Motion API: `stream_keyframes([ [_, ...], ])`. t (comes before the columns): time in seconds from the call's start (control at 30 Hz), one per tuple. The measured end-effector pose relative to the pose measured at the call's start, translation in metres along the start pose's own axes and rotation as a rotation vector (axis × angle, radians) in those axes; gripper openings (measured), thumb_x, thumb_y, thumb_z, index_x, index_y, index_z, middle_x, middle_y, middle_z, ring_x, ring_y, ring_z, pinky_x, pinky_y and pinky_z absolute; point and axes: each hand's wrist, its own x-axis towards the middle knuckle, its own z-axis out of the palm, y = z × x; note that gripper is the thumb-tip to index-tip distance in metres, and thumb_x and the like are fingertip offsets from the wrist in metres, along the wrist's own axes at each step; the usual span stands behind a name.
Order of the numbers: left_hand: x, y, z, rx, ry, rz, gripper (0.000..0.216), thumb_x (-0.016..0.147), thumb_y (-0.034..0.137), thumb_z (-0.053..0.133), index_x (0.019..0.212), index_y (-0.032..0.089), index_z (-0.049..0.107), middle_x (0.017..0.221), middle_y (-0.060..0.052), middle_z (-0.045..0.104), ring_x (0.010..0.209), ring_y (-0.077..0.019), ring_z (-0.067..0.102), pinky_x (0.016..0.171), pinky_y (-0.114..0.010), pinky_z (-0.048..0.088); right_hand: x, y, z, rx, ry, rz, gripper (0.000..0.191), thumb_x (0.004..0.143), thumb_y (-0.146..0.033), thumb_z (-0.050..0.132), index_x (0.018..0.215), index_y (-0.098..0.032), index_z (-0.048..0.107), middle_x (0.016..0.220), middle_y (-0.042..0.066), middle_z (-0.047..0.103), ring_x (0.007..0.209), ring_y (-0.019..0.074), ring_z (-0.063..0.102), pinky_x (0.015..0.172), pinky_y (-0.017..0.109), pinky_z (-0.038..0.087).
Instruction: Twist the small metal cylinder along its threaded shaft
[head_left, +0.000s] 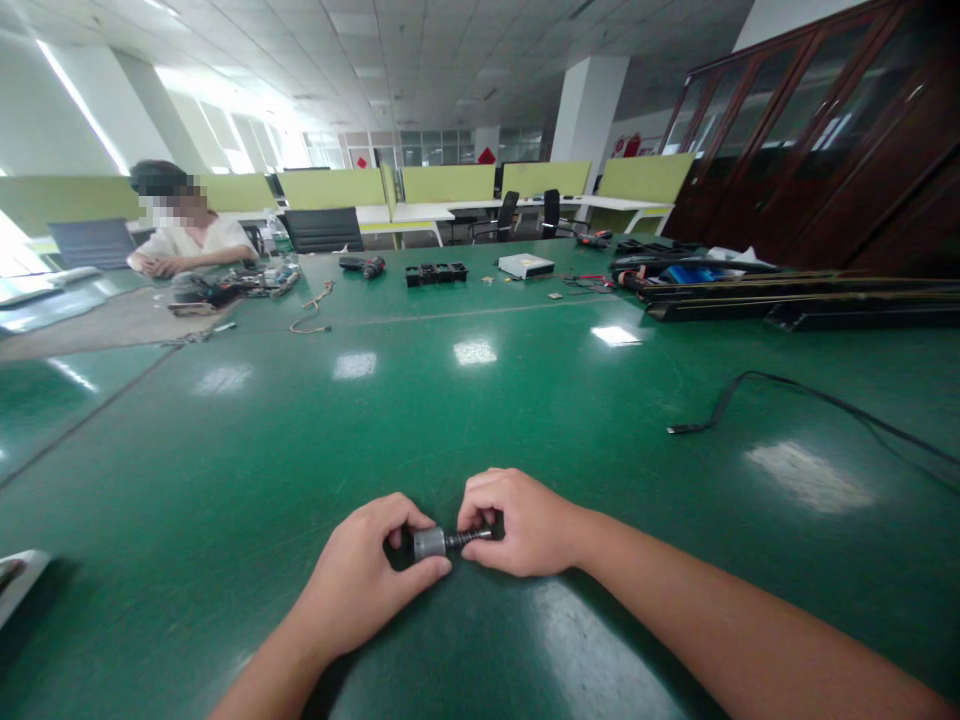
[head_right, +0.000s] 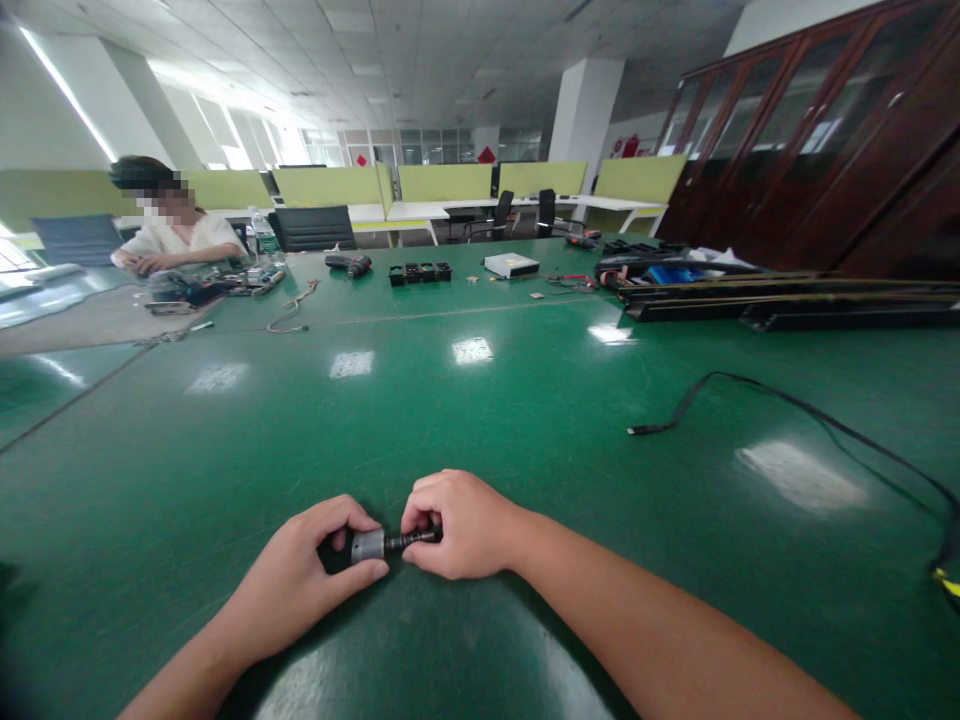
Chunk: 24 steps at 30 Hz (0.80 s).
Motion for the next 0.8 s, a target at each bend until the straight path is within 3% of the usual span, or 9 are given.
stream_keyframes([
  [0.8,-0.003,0.002,-0.002,-0.013,0.009,0.009,0.017,0.076,0.035,0.071,0.082,0.021,0.065,0.078,0.001,0.065,0.074,-0.0182,0.057,0.068,-0.027,0.041,-0.001,0.003,-0.015,0.008,-0.037,0.000,0.010,0.063,-0.012,0.072,0.068,-0.017,0.064,0.064,-0.003,0.057,0.061,0.0116,0.053,0.064,0.025,0.040],
])
